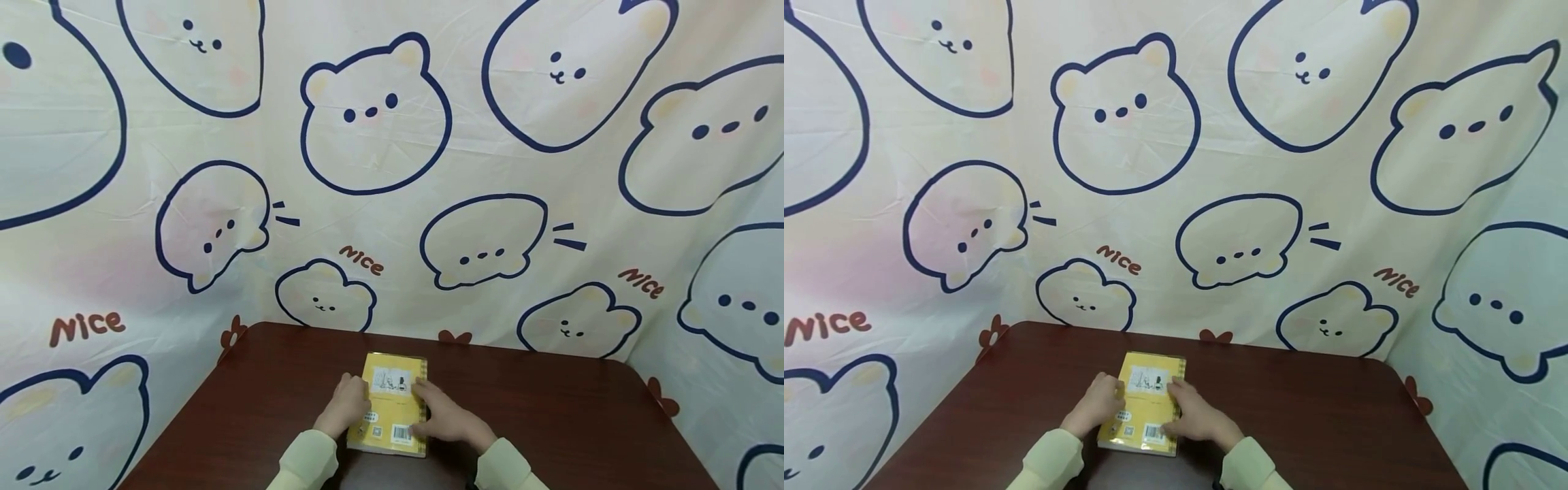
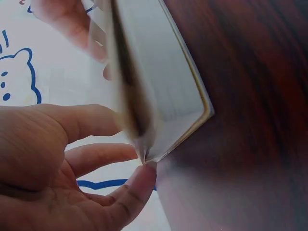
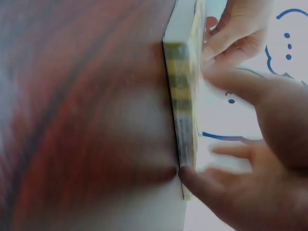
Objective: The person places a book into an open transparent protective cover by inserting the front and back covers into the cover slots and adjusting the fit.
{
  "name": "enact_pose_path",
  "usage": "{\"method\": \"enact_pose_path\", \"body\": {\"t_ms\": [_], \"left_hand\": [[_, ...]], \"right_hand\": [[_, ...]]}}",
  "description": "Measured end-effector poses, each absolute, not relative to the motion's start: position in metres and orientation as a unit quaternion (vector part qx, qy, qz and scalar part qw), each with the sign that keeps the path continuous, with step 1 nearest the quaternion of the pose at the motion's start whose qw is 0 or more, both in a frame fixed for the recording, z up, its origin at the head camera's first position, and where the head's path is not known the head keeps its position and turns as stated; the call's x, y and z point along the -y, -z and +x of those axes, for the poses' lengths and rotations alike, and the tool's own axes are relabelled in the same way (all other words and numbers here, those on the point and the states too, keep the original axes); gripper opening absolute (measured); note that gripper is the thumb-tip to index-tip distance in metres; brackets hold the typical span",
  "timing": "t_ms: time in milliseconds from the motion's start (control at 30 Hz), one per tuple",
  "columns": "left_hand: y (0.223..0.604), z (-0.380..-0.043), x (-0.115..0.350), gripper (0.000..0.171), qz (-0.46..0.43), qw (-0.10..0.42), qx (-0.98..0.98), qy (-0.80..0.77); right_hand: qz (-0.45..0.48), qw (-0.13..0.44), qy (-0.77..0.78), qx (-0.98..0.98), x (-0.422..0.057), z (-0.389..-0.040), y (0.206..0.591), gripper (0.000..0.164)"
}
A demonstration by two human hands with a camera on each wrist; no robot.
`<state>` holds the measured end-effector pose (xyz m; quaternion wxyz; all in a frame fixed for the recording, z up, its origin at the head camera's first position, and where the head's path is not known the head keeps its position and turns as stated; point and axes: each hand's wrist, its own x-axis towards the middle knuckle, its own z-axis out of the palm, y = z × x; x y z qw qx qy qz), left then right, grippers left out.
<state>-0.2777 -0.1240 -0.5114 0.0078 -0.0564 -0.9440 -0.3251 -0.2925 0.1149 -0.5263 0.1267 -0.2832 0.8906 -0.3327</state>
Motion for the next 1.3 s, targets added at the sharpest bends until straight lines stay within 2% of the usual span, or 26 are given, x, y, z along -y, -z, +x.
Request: {"method": "enact_pose_path", "body": {"t_ms": [67,133,233,400,567,767,933,1067,1300], "left_hand": [[0.51,-0.276,0.123,0.023,-0.058,0.008,0.944,0.324],[0.51,-0.275,0.122,0.027,-0.055,0.008,0.944,0.325],[0.509,-0.274,0.12,0.028,-0.048,0.009,0.943,0.329],[0.51,-0.271,0.118,0.028,-0.052,0.014,0.94,0.336],[0.511,-0.27,0.116,0.023,-0.042,0.017,0.94,0.338],[0.513,-0.271,0.114,0.016,-0.037,0.019,0.94,0.339],[0.512,-0.271,0.115,0.02,-0.043,0.02,0.941,0.335],[0.509,-0.27,0.117,0.021,-0.054,0.015,0.939,0.339],[0.511,-0.27,0.12,0.018,-0.06,0.0,0.938,0.341]], "right_hand": [[-0.248,0.085,0.367,-0.893,-0.114,-0.295,0.528,0.074],[-0.205,0.076,0.415,-0.883,-0.112,-0.295,0.527,0.068],[-0.147,0.109,0.479,-0.859,-0.111,-0.296,0.525,0.066],[-0.092,0.156,0.532,-0.827,-0.113,-0.298,0.523,0.074],[-0.09,0.184,0.549,-0.81,-0.116,-0.303,0.524,0.066],[-0.091,0.174,0.545,-0.815,-0.118,-0.307,0.526,0.052],[-0.074,0.164,0.532,-0.827,-0.117,-0.308,0.528,0.038],[-0.084,0.178,0.525,-0.828,-0.115,-0.31,0.529,0.026],[-0.093,0.211,0.573,-0.787,-0.113,-0.309,0.534,0.026]]}}
